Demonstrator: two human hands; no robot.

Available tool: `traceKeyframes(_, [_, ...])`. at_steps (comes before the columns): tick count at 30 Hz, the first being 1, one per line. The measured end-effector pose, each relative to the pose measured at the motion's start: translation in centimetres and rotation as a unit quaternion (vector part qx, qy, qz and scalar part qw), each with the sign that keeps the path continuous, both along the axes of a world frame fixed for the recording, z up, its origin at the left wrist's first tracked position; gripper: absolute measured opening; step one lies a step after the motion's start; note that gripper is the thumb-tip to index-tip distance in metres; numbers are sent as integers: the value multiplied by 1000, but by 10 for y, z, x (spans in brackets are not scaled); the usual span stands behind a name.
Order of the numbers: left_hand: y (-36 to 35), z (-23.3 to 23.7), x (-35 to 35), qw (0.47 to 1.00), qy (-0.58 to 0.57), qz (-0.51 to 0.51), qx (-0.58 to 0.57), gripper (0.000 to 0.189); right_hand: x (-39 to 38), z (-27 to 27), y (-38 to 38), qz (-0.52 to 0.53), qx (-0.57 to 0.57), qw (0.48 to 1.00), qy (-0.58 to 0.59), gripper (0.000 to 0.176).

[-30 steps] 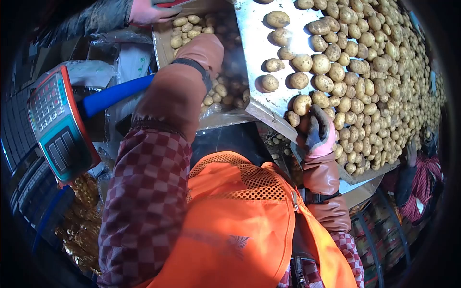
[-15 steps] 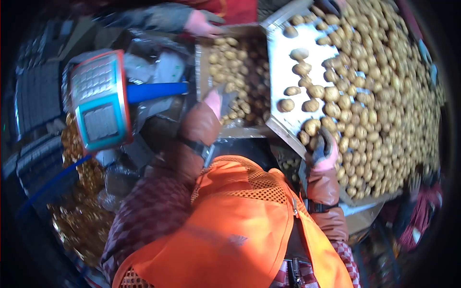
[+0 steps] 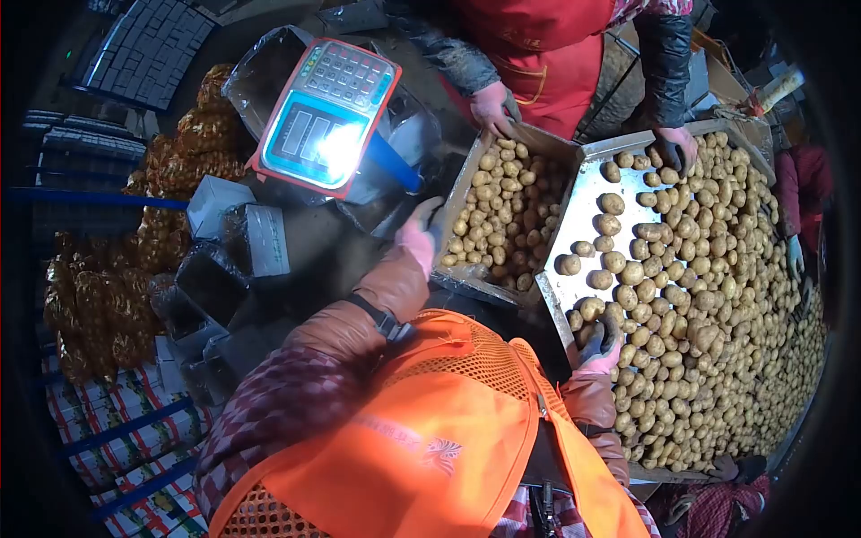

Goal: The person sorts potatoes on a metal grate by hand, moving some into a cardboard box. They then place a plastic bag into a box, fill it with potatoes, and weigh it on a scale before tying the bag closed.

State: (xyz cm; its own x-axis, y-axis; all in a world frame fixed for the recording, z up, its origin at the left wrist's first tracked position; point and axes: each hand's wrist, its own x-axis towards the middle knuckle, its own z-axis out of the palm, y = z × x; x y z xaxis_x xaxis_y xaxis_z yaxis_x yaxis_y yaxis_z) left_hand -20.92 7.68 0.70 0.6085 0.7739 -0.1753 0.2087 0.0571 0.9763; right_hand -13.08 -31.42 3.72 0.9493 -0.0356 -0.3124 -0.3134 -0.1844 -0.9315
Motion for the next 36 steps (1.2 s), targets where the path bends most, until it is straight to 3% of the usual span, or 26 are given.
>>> traceKeyframes(2, [29, -72, -24, 984, 150, 14, 97, 47, -3, 4, 1, 14, -38, 999, -13, 36])
traceKeyframes(4, [32, -98, -33, 932, 263, -17, 250, 53, -5, 32, 19, -57, 73, 994, 61, 35])
traceKeyframes(5, [32, -101, -35, 916, 309, -45, 252, 53, -3, 53, 30, -65, 69, 994, 62, 35])
traceKeyframes(6, [32, -98, -34, 913, 335, -87, 218, 53, 1, 77, 40, -81, 164, 974, 133, 35])
traceKeyframes(8, [34, -91, -29, 907, 367, -176, 111, 54, -27, 36, 17, -4, 27, 1000, 7, 34])
traceKeyframes(9, [36, -84, -26, 903, 373, -211, 44, 55, -30, 35, 3, 181, -124, 960, -177, 33])
traceKeyframes(11, [39, -68, -20, 897, 368, -230, -81, 56, -48, 58, 19, 240, -55, 969, -19, 28])
traceKeyframes(13, [39, -49, -17, 895, 350, -204, -186, 57, -60, 70, 43, 238, 30, 954, 180, 33])
traceKeyframes(16, [32, -16, -3, 882, 295, -128, -344, 58, -97, -9, 37, 202, -98, 950, 218, 39])
traceKeyframes(19, [26, 20, 16, 864, 237, -116, -428, 60, -97, -31, 51, 143, -126, 950, 248, 49])
traceKeyframes(22, [16, 75, 34, 863, 207, -266, -376, 59, -100, -22, 57, 44, -14, 964, 263, 43])
traceKeyframes(23, [15, 83, 34, 847, 188, -383, -318, 57, -99, -20, 61, 12, 29, 964, 265, 41])
traceKeyframes(24, [18, 84, 30, 847, 186, -384, -319, 57, -96, -20, 67, -13, 71, 961, 267, 39])
traceKeyframes(26, [33, 86, 17, 723, 116, -443, -517, 53, -87, -21, 82, -59, 158, 949, 265, 35])
traceKeyframes(27, [45, 81, 14, 726, 110, -449, -509, 53, -80, -21, 91, -75, 197, 942, 262, 33])
traceKeyframes(29, [64, 68, -16, 857, 218, -324, -336, 54, -74, -20, 106, -104, 275, 919, 262, 29])
traceKeyframes(33, [81, 69, -49, 877, 279, -268, -286, 55, -53, -16, 151, -113, 372, 885, 254, 23])
traceKeyframes(35, [78, 56, -62, 883, 272, -249, -290, 51, -38, -19, 188, -93, 319, 913, 237, 20])
traceKeyframes(36, [74, 49, -64, 885, 267, -247, -290, 51, -31, -20, 210, -70, 221, 947, 222, 19])
